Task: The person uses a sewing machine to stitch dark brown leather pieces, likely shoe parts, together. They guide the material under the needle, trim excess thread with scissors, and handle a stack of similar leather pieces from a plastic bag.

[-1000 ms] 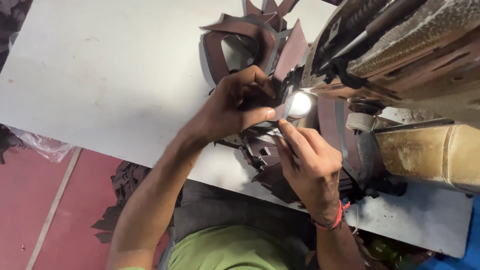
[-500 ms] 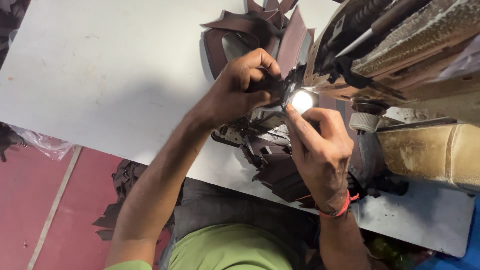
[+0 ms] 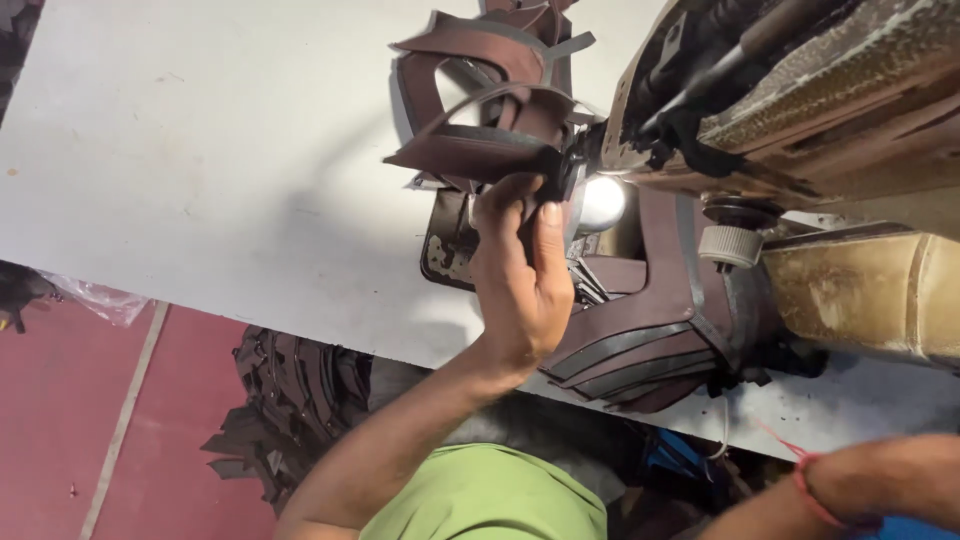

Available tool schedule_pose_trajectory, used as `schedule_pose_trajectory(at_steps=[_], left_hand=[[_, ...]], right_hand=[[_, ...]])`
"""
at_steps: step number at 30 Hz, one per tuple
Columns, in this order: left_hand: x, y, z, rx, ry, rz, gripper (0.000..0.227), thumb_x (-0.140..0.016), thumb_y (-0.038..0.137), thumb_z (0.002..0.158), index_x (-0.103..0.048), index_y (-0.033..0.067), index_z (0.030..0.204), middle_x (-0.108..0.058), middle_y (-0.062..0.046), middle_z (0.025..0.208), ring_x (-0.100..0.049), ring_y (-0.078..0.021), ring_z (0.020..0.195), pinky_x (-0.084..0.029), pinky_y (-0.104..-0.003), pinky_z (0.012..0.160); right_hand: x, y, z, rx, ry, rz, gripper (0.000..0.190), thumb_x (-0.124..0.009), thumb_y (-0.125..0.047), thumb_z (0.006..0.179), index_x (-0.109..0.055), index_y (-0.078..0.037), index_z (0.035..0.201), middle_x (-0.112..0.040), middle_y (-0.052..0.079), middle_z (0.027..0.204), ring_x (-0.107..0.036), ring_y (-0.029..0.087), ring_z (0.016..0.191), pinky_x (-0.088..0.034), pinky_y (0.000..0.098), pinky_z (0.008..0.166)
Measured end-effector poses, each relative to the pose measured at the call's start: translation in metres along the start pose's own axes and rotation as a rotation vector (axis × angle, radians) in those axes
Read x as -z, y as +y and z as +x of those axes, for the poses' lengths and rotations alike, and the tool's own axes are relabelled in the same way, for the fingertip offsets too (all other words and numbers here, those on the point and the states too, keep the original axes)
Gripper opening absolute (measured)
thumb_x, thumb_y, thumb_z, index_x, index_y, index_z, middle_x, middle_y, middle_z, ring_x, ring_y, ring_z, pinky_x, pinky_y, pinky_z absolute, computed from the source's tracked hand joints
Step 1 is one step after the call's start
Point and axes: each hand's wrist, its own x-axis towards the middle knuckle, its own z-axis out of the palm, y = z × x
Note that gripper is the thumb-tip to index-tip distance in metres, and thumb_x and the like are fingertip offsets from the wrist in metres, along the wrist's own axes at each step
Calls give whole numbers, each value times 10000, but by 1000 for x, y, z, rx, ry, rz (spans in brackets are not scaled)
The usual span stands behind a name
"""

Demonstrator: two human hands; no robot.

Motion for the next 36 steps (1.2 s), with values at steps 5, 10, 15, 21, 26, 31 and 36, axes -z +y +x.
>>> schedule_pose_trajectory(at_steps=[5,10,15,21,26,31,36], left_hand=[[7,-25,21,13,-170,18,232,-557,32,1055,-555,13,1287,-682,-138,1131,-714,-285,972,-573,-365,819],[27,-31,45,78,-437,-280,270,-568,-10,1036,-531,46,1297,-682,-96,1175,-686,-172,1036,-560,-319,925],[39,-26,45,85,-504,-417,327,-557,-47,1015,-510,41,1327,-622,-102,1235,-620,-183,1158,-513,-339,1045],[45,-19,45,125,-562,-425,276,-551,9,1064,-508,32,1336,-696,-88,1196,-676,-164,1131,-540,-327,1040],[48,-21,43,160,-573,-366,299,-577,24,1054,-521,34,1347,-700,-71,1152,-671,-152,1095,-536,-324,1006],[45,-29,48,183,-557,-518,246,-589,-25,1043,-513,45,1266,-610,-53,1243,-623,-147,1165,-521,-319,1044],[42,-38,52,243,-581,-563,217,-596,-45,1035,-520,53,1213,-585,-22,1141,-584,-111,1046,-512,-286,935]], right_hand=[[-8,11,-37,-252,-274,-231,345,-568,-218,1207,-553,126,1234,-624,305,1193,-546,430,1036,-437,518,918],[3,-99,-2,-95,-356,-177,578,-528,-234,1175,-294,92,1590,-341,331,1621,-415,451,1480,-322,504,1261],[6,-125,14,-144,-390,-116,608,-544,-262,1219,-250,104,1606,-322,336,1636,-394,446,1512,-297,491,1284],[8,-165,47,-91,-347,-87,545,-520,-224,1180,-288,124,1529,-370,356,1532,-435,471,1420,-333,538,1202],[22,-145,52,-256,-256,140,351,-514,-208,1181,-567,136,1225,-655,311,1165,-629,423,1019,-517,531,902],[37,-306,121,-243,-431,643,296,-482,-148,1142,-604,121,1124,-672,200,1025,-638,244,854,-521,379,779],[38,-403,134,-13,-847,817,203,-636,-55,1107,-681,36,1283,-697,120,1003,-681,162,881,-540,272,822]])
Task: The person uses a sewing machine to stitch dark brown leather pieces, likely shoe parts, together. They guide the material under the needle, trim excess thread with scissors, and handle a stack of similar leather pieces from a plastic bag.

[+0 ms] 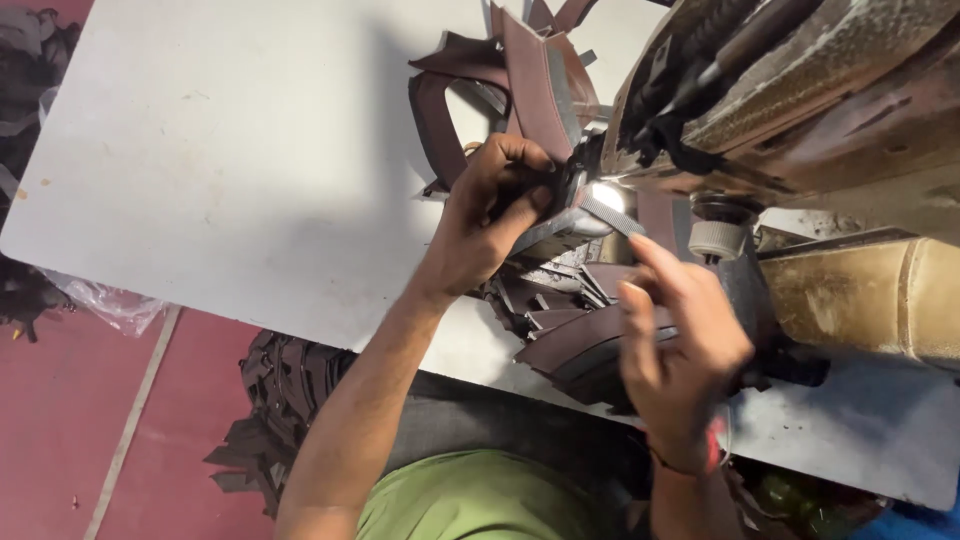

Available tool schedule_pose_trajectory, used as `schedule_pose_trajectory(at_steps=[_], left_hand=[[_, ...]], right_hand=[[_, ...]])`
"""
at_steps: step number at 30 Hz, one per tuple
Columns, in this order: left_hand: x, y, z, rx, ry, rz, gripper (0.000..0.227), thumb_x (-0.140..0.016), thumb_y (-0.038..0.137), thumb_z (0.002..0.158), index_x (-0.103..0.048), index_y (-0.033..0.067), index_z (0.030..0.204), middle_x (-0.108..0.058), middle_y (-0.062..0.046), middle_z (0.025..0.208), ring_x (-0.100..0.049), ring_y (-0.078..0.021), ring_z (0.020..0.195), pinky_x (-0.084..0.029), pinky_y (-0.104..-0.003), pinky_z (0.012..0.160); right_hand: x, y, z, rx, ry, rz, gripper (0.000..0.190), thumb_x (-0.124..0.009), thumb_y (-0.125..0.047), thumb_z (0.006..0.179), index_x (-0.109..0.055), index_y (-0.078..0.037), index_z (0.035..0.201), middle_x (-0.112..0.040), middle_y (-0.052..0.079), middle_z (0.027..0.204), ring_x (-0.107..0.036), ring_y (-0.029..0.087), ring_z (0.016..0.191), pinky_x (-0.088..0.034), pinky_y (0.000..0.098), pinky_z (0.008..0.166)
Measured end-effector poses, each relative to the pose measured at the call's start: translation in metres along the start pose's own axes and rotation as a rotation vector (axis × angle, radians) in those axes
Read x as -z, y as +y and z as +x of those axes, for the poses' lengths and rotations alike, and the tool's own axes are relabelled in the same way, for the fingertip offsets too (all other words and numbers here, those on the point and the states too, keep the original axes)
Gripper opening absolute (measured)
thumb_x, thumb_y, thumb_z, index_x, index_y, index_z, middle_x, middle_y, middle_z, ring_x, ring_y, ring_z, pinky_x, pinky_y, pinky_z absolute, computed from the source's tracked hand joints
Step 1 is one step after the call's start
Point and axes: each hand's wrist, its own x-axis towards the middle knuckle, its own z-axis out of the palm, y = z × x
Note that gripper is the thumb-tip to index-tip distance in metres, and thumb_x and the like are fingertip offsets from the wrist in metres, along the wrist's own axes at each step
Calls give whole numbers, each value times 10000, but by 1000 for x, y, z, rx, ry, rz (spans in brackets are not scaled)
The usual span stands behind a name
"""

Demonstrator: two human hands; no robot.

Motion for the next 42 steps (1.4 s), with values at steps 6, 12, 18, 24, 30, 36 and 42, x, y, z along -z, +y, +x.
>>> schedule_pose_trajectory(at_steps=[6,12,18,24,30,36,42], left_hand=[[-12,-3,-11,-6,96,-24,207,-625,-25,1038,-530,49,1205,-591,-16,1109,-575,-87,1029,-502,-259,926],[-30,4,-22,-46,211,-4,196,-594,53,1064,-499,56,1236,-616,-5,1115,-600,-86,1027,-498,-241,926],[-34,8,-34,-139,249,294,240,-567,72,1116,-533,44,1352,-570,-62,1229,-624,-140,1112,-519,-282,1019],[-39,10,-57,26,255,30,468,-579,71,1067,-362,33,1480,-637,-115,1226,-658,-168,1138,-520,-302,982],[-42,11,-69,44,242,-4,416,-607,23,1049,-391,15,1406,-659,-124,1199,-649,-162,1114,-514,-278,965],[-42,6,-70,24,239,41,420,-630,-14,1037,-398,14,1386,-655,-133,1150,-660,-156,1087,-529,-257,928],[-45,4,-61,-15,232,34,398,-610,-14,1045,-402,11,1383,-652,-143,1209,-663,-163,1113,-532,-271,948]], right_hand=[[-38,-10,18,-150,-197,308,328,-698,19,990,-654,46,1314,-688,84,955,-655,99,831,-531,229,755],[-48,-3,18,-238,-159,416,287,-733,50,972,-695,63,1257,-727,75,982,-645,66,857,-523,210,766],[-47,0,21,-238,-150,438,256,-773,52,950,-727,63,1202,-751,76,1001,-667,72,903,-530,209,803],[-46,2,21,-246,-155,410,249,-785,52,943,-737,56,1188,-763,77,1001,-674,63,897,-538,203,791],[-48,3,20,-277,-150,444,252,-785,53,942,-741,49,1190,-763,64,1005,-664,47,891,-539,192,771],[-49,8,18,-307,-155,500,246,-773,59,947,-742,43,1190,-775,72,1051,-671,48,917,-554,192,799],[-47,14,20,-284,-142,487,236,-780,54,941,-747,39,1174,-780,75,1052,-686,51,922,-566,194,808]])
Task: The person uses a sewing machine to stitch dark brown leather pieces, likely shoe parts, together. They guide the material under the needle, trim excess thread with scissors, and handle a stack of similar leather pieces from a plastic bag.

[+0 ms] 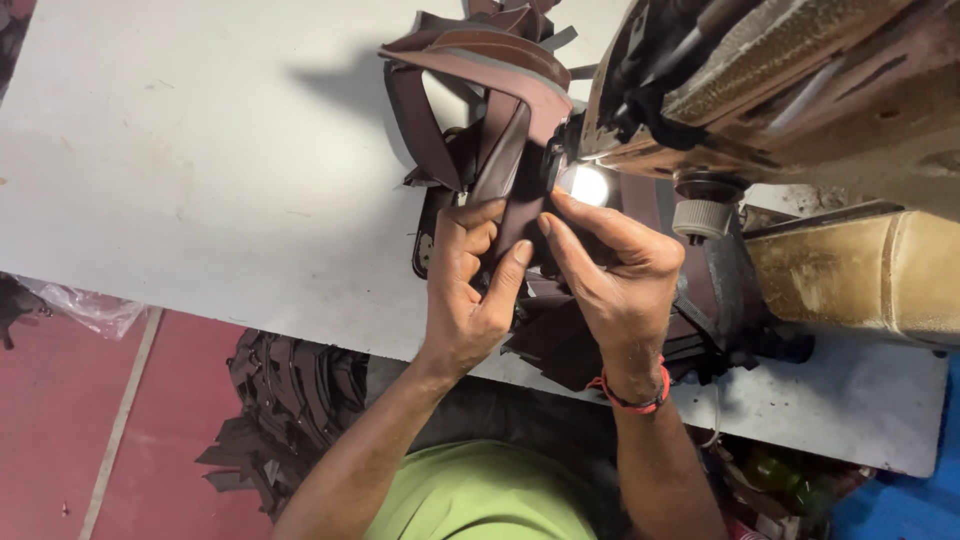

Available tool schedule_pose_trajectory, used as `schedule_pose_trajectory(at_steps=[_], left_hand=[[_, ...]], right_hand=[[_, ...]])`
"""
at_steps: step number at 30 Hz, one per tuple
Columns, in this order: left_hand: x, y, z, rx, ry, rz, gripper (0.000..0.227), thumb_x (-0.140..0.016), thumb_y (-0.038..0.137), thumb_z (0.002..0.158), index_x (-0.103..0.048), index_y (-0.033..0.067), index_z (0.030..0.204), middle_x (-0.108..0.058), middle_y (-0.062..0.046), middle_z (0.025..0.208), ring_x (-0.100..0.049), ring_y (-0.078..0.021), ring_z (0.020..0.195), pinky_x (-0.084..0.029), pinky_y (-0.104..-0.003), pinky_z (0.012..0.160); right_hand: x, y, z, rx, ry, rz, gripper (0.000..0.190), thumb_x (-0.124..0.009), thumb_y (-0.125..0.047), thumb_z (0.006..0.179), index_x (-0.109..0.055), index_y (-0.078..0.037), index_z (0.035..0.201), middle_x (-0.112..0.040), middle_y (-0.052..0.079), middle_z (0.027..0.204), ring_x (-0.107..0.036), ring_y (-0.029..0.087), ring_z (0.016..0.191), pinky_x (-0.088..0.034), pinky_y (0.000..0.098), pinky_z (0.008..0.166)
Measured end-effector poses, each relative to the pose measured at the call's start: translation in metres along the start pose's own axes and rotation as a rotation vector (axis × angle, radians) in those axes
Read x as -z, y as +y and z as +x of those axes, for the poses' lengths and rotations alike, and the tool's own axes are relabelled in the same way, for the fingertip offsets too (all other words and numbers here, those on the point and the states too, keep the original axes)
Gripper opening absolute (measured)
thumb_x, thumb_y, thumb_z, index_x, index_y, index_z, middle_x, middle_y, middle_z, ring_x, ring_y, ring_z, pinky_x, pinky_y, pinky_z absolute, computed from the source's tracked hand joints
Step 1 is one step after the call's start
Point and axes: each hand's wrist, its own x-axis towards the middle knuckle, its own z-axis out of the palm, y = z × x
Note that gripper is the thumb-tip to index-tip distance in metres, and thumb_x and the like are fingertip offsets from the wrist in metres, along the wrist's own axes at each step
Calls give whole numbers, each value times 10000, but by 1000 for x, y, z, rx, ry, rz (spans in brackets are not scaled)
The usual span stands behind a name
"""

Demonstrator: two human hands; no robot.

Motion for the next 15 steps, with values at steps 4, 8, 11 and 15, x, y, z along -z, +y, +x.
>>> schedule_pose_trajectory(at_steps=[4,8,11,15], left_hand=[[0,-3,4,-21,20,30,370,-604,-4,1055,-426,2,1378,-650,-132,1214,-666,-157,1116,-539,-275,955],[1,-9,10,-27,38,66,351,-612,22,1065,-477,-8,1388,-639,-95,1151,-660,-125,1029,-543,-251,899],[0,-13,15,-83,49,70,322,-600,25,1079,-487,-14,1379,-606,-89,1230,-673,-131,1111,-570,-262,962],[-1,-13,22,-184,47,177,205,-601,29,1101,-544,-6,1295,-530,-116,1317,-660,-140,1092,-577,-274,938]], right_hand=[[-1,3,-1,-24,8,27,229,-781,51,945,-753,36,1172,-773,56,1016,-662,33,876,-544,180,757],[-2,1,0,-41,15,33,218,-780,45,952,-761,33,1168,-756,31,941,-628,12,788,-514,169,675],[-2,0,0,-41,16,31,217,-777,41,952,-758,30,1168,-757,28,934,-631,10,759,-512,169,649],[-2,1,0,-53,16,38,217,-776,37,953,-758,27,1169,-761,30,940,-640,12,751,-519,171,641]])
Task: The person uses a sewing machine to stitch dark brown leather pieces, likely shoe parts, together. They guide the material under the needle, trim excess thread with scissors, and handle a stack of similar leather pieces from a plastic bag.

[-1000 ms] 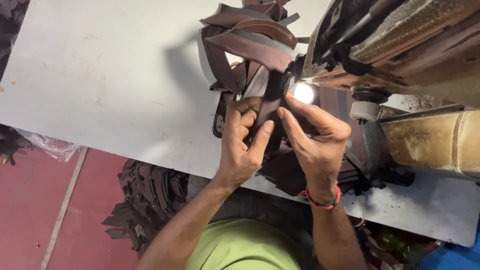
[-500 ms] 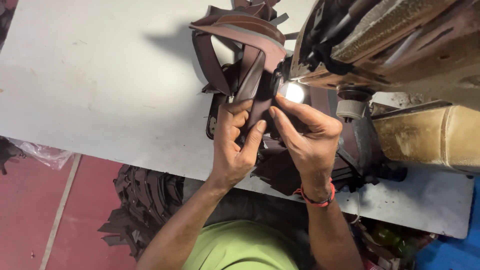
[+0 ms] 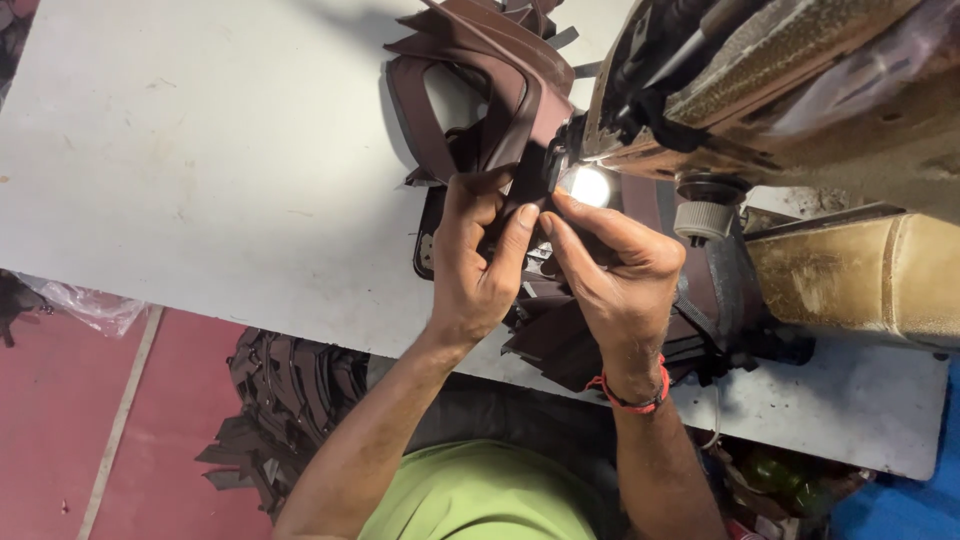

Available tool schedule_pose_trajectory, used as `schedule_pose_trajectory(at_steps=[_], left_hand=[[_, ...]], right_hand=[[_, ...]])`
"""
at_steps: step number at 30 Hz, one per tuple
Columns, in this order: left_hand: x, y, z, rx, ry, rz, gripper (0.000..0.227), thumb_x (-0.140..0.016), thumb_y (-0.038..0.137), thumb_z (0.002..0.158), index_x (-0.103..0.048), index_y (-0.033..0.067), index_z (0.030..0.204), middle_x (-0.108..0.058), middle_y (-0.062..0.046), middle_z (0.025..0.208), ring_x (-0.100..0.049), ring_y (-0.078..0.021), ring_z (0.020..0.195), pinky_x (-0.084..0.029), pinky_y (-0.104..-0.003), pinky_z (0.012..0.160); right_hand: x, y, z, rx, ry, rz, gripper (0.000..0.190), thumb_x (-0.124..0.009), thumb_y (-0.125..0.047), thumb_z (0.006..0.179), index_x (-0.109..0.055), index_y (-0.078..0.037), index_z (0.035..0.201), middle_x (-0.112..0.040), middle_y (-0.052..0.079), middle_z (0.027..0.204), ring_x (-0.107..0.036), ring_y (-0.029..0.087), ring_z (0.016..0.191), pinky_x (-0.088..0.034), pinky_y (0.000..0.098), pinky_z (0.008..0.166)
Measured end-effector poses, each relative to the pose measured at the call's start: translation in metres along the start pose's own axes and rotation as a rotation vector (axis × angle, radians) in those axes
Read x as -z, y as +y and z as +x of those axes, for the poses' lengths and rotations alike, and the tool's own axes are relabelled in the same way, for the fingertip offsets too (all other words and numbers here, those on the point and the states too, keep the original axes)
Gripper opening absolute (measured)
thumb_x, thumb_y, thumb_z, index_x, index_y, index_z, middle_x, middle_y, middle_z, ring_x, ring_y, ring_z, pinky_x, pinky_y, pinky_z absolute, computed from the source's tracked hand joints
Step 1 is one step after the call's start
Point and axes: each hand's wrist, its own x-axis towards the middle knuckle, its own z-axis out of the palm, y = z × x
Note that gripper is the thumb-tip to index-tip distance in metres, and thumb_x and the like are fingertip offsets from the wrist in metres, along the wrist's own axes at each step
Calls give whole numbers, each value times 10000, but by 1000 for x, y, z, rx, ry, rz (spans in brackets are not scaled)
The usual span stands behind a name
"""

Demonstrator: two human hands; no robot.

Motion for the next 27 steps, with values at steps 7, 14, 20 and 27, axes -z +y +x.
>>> schedule_pose_trajectory(at_steps=[7,14,20,27], left_hand=[[-2,10,16,100,-7,-99,238,-584,114,1106,-518,-6,1301,-691,-48,1057,-669,-96,969,-547,-243,842],[-1,20,26,204,-18,-49,290,-596,119,1066,-549,41,1341,-600,-26,810,-562,-88,673,-462,-264,602],[-2,63,-27,-305,-1,194,180,-676,-26,1028,-571,-8,1173,-682,-155,1009,-740,-212,821,-583,-280,652],[-12,137,-83,-282,-80,182,192,-675,-11,1022,-577,4,1187,-677,-145,1021,-723,-225,856,-570,-297,708]], right_hand=[[4,-14,-4,8,-36,-40,219,-757,26,959,-746,32,1178,-764,43,947,-654,25,764,-530,181,651],[13,-55,-40,139,-218,-168,146,-756,11,915,-752,15,1060,-748,63,834,-691,83,713,-527,216,635],[39,-34,-56,188,-94,-305,172,-723,36,910,-731,34,1083,-749,109,948,-725,127,824,-556,245,726],[55,-14,-62,-96,110,-139,161,-692,46,998,-725,54,1155,-722,89,921,-650,91,765,-514,202,686]])
